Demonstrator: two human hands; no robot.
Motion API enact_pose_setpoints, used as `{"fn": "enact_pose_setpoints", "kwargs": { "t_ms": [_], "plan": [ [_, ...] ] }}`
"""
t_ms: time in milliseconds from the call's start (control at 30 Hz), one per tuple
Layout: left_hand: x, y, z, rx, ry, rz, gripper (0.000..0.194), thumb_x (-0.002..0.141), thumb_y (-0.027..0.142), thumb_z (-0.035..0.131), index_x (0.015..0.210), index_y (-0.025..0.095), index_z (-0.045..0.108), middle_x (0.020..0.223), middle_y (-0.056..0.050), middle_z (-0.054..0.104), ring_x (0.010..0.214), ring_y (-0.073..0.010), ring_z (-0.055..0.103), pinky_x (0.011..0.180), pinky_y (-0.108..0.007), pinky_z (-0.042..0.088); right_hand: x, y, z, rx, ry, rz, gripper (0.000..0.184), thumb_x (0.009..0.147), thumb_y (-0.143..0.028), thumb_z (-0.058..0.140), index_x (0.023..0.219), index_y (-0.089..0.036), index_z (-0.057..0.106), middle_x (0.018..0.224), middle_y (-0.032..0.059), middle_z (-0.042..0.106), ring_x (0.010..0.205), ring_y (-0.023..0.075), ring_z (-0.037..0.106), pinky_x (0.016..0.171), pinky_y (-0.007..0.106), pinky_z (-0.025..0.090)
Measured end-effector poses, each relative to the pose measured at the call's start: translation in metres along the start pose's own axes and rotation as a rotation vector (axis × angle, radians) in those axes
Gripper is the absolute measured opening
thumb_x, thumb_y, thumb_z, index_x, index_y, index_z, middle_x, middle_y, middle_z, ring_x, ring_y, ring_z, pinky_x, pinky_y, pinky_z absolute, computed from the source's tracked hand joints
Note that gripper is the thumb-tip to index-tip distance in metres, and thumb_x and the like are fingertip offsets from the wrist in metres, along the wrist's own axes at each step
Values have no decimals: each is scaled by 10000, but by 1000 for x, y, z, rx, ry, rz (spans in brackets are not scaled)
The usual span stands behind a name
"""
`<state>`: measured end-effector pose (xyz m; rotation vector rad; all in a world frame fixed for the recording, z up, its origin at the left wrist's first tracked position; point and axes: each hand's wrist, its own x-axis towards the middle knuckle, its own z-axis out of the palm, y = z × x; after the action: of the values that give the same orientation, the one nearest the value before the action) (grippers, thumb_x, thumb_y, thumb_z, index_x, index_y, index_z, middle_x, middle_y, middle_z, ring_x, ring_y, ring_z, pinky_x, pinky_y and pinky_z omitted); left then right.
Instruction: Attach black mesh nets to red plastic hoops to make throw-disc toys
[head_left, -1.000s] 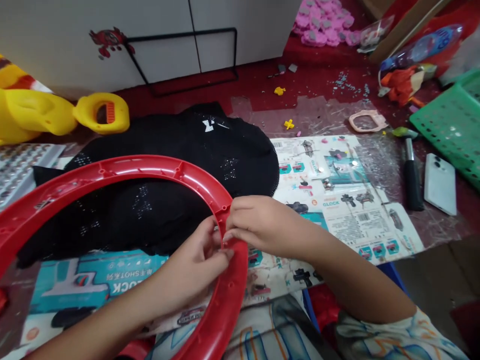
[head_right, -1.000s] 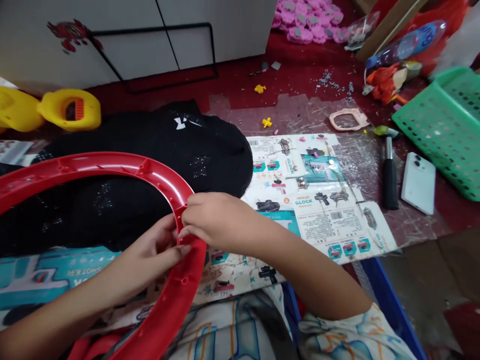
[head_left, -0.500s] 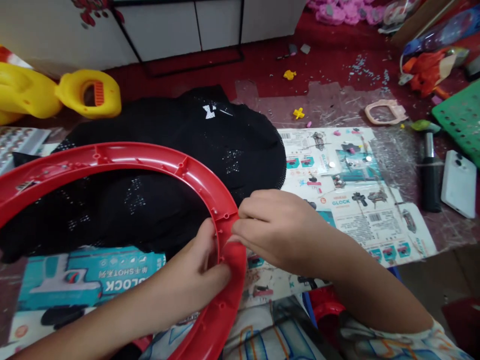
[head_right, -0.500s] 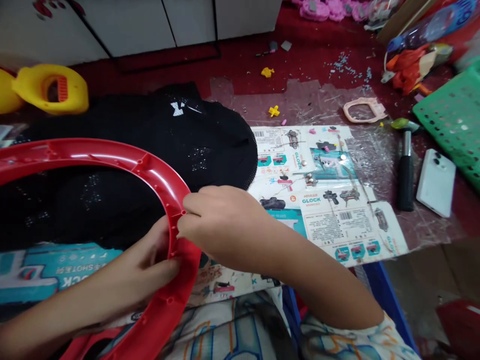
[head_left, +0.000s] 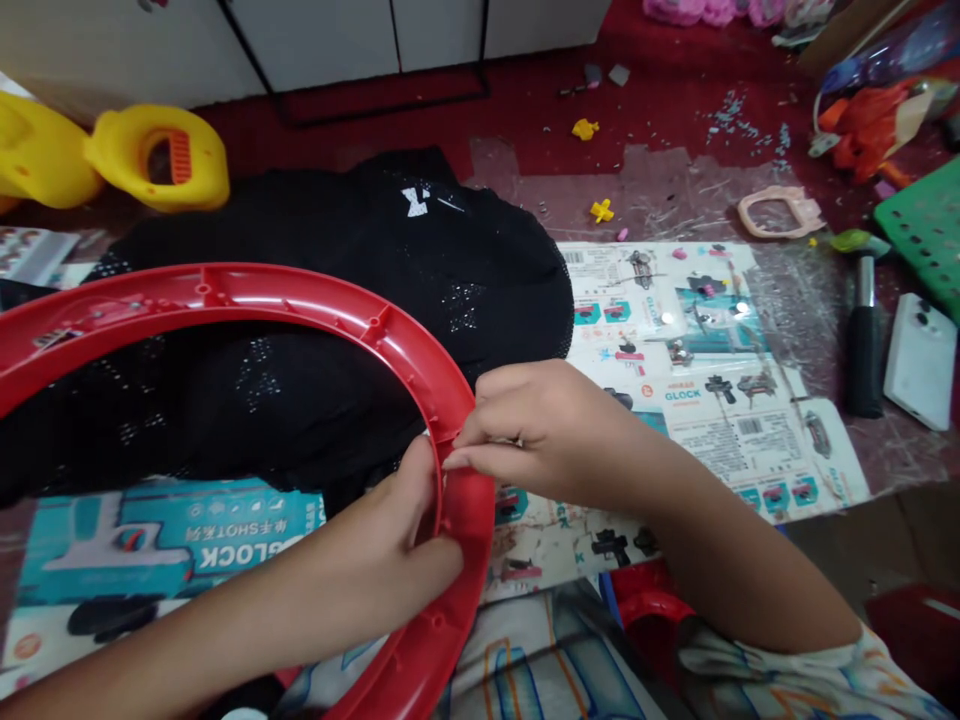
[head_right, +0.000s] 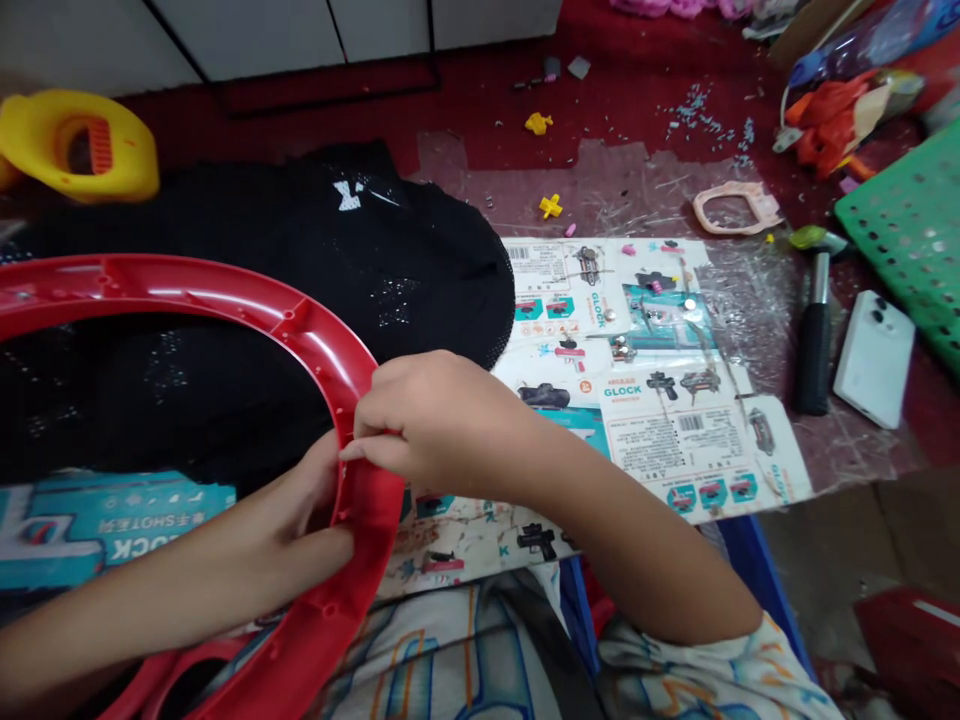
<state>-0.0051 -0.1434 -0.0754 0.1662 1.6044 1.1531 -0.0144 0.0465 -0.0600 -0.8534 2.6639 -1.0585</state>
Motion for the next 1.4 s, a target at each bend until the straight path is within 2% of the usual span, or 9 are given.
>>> {"fn": "enact_pose_setpoints", "kwargs": {
  "t_ms": [200,333,567,800,900,1033,1133,1267,1400],
  "plan": [
    [0,4,3,-90,-56,-10,606,817,191,499,1366,277,257,1080,-57,628,954,-232,617,691,-262,498,2,5,0,101,-46,-20,66,799,-113,647,758,-103,696,734,22,609,706,101,551,663,207,402],
    [2,-4,3,-15,-12,55,596,821,216,522,1366,298,296,1187,-54,584,997,-234,604,727,-259,503,3,6,1,118,-69,1,82,789,-117,656,712,-121,685,717,9,613,683,96,546,643,203,394],
    [-1,-8,2,3,-32,1,571,823,225,512,1354,298,314,1075,-36,627,928,-237,617,627,-244,481,5,4,0,121,-129,64,117,775,-106,646,662,-125,670,662,-9,596,637,89,523,604,206,365],
    [5,-2,-1,-396,-161,0,458,817,248,580,1259,266,464,989,-37,646,894,-204,622,749,-293,503,4,1,-2,58,-172,148,139,747,-88,607,625,-138,651,684,-3,602,646,100,519,592,225,346],
    [9,3,2,-499,-81,-19,324,835,281,574,1152,235,527,948,-32,642,867,-174,618,729,-262,504,3,-2,-2,20,-161,181,119,731,-91,618,630,-145,651,694,-7,599,640,98,513,578,225,329],
    [9,4,8,-468,124,11,464,796,238,593,1218,271,405,852,6,616,654,-134,589,538,-211,473,1,-4,-3,-94,-102,187,94,800,-176,615,725,-148,664,686,-2,586,613,102,492,562,230,317],
    [6,1,9,-325,190,14,520,749,191,567,1215,275,352,811,25,594,645,-157,574,503,-225,455,-2,-4,-4,-182,-83,63,161,865,-201,553,760,-137,656,709,20,589,657,126,502,604,246,358],
    [4,-3,7,-91,184,38,380,738,202,517,1101,243,411,838,4,602,756,-204,588,616,-292,475,-3,-4,-1,-270,-57,-98,173,856,-102,494,746,-139,623,811,48,610,786,157,527,742,275,414],
    [2,-6,5,-16,149,29,298,718,195,510,1007,239,453,856,-14,609,860,-246,596,697,-330,477,-2,-5,1,-234,-58,-120,192,856,-73,470,766,-140,626,829,59,616,825,164,537,779,278,436]
  ]
}}
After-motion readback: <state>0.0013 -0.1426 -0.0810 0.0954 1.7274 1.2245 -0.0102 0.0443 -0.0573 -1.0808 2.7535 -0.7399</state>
